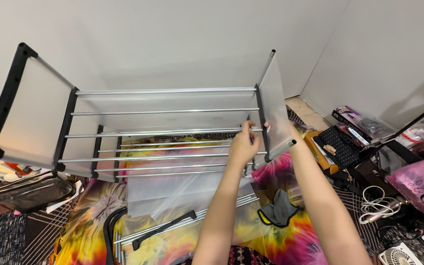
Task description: The person assembles a metal and plastic rack by inserting metal rods into black plastic corner joints and attaching translucent plastic panels. They repeatedly connect and adjust the frame components on a patterned rug in a room.
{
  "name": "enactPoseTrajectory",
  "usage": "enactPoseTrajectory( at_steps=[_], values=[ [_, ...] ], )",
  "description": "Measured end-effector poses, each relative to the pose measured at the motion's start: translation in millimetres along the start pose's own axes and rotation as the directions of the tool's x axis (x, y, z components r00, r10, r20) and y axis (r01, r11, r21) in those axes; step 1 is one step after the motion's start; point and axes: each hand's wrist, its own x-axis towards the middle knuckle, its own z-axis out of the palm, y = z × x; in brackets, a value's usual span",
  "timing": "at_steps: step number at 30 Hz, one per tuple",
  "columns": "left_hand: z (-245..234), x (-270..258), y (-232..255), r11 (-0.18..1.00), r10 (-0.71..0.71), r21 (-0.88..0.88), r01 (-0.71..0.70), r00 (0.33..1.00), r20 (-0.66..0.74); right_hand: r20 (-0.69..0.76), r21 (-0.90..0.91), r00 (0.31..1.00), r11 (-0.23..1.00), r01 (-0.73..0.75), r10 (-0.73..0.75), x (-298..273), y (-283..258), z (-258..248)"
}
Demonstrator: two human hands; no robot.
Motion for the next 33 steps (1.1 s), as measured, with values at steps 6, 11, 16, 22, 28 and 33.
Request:
enactPoseTrajectory(
  at_steps=[6,11,16,22,28,33],
  values=[
    [3,-1,-4,0.991,-0.007,0.135,-0.002,0.998,0.066,-0.034,0.025,0.999,0.999,0.028,-0.027,2,11,2],
    [5,-1,-6,0.980,0.003,0.199,-0.030,0.991,0.135,-0.042,-0.019,0.996,0.997,0.075,-0.075,3,23,-1],
    [7,2,-5,0.960,0.007,0.272,-0.066,0.977,0.213,-0.171,-0.508,0.635,0.620,0.598,-0.753,-10,-24,-20],
    [8,3,-1,0.889,0.001,0.442,-0.124,0.963,0.268,-0.315,-0.242,0.949,0.967,-0.078,-0.003,-59,-143,-14],
    [9,4,0,0.884,-0.045,0.457,-0.100,0.955,0.294,-0.166,-0.748,0.929,0.657,0.101,-0.331,-73,-194,3],
    [14,-2,4,0.866,-0.019,0.478,-0.142,0.949,0.316,-0.234,-0.810,0.939,0.585,-0.044,-0.252,-38,-203,-5]
  ],
)
